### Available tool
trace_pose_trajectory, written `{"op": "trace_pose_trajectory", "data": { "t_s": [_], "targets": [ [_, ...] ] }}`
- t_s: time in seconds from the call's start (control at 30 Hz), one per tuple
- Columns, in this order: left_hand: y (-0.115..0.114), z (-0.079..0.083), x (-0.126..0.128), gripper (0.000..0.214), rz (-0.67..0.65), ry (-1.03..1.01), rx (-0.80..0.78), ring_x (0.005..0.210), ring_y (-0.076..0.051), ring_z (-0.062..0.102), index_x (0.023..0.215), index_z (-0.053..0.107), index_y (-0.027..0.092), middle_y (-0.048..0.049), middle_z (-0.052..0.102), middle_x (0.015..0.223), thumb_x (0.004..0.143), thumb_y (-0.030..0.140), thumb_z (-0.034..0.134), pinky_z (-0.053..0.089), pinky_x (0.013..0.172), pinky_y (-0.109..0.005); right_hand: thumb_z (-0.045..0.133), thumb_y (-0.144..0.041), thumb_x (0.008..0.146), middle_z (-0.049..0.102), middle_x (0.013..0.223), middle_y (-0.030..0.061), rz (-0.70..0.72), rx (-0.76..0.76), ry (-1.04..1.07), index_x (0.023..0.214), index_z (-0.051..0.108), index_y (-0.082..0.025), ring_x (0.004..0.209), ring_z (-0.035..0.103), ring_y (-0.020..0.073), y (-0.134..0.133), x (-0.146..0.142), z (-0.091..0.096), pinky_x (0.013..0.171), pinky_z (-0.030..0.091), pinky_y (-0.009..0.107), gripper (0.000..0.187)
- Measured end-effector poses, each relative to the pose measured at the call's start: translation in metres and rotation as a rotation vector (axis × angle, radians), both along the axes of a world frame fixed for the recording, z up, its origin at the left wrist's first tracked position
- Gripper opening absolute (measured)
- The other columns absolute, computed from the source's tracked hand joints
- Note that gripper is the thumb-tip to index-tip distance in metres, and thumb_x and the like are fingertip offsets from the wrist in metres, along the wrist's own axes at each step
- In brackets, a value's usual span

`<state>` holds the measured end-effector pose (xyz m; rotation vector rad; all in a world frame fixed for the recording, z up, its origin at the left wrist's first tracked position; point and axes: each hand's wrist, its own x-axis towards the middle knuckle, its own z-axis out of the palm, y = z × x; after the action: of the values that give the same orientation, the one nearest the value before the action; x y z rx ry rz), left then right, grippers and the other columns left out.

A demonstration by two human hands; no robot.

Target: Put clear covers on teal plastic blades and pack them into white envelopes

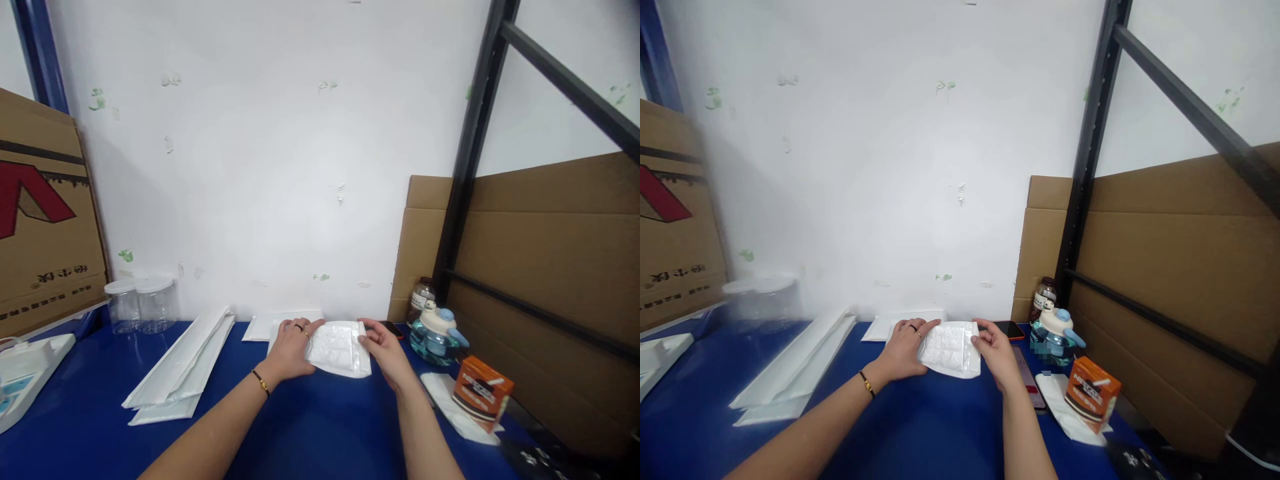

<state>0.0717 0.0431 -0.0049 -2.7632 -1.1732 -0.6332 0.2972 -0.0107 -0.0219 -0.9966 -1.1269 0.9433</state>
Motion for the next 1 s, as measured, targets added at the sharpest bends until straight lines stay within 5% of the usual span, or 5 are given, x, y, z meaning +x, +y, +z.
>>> {"op": "trace_pose_trajectory", "data": {
  "t_s": [0.13,0.27,0.5,0.8,1.0],
  "targets": [
    [-0.004,0.029,-0.011,0.075,0.016,0.072,0.080,0.105,-0.026,0.046,0.125,0.043,0.032,-0.0063,0.051,0.110,0.054,0.033,0.067,0.024,0.095,-0.042,0.061,-0.021,0.064,0.058,0.071,-0.0031,-0.222,0.080,0.051,0.099,0.045,-0.022,0.059,0.055,0.0139,0.016,-0.020,-0.018,0.055,0.041,0.022,0.039],
    [-0.011,0.049,-0.020,0.067,0.024,0.155,0.119,0.101,-0.027,0.047,0.119,0.048,0.030,-0.0065,0.053,0.104,0.055,0.030,0.065,0.025,0.091,-0.042,0.057,-0.024,0.065,0.055,0.075,-0.0028,-0.201,0.083,0.087,0.083,0.042,-0.022,0.060,0.052,0.0124,0.022,-0.041,-0.030,0.053,0.041,0.020,0.024],
    [-0.022,0.038,-0.031,0.068,0.066,0.191,0.095,0.099,-0.027,0.049,0.120,0.047,0.029,-0.0067,0.053,0.101,0.055,0.032,0.065,0.027,0.089,-0.040,0.061,-0.018,0.056,0.057,0.076,-0.0036,-0.321,0.089,-0.158,0.089,0.044,-0.022,0.063,0.053,0.0134,0.021,-0.046,-0.036,0.057,0.041,0.022,0.037],
    [-0.021,0.073,-0.024,0.052,0.025,0.405,0.206,0.087,-0.024,0.054,0.109,0.053,0.025,-0.0073,0.054,0.099,0.058,0.025,0.064,0.028,0.081,-0.038,0.048,-0.030,0.075,0.066,0.072,0.0055,0.017,-0.344,0.557,0.087,0.052,-0.019,0.065,0.064,0.0210,0.029,-0.061,-0.043,0.052,0.047,0.029,0.017],
    [-0.023,0.093,0.001,0.024,-0.125,0.532,0.363,0.088,-0.023,0.052,0.092,0.061,0.021,-0.0086,0.059,0.092,0.069,0.013,0.057,0.024,0.085,-0.042,0.031,-0.038,0.087,0.068,0.087,0.0105,0.156,-0.460,0.673,0.090,0.055,-0.019,0.087,0.065,0.0226,0.033,-0.074,-0.050,0.065,0.050,0.034,0.031]
  ]
}}
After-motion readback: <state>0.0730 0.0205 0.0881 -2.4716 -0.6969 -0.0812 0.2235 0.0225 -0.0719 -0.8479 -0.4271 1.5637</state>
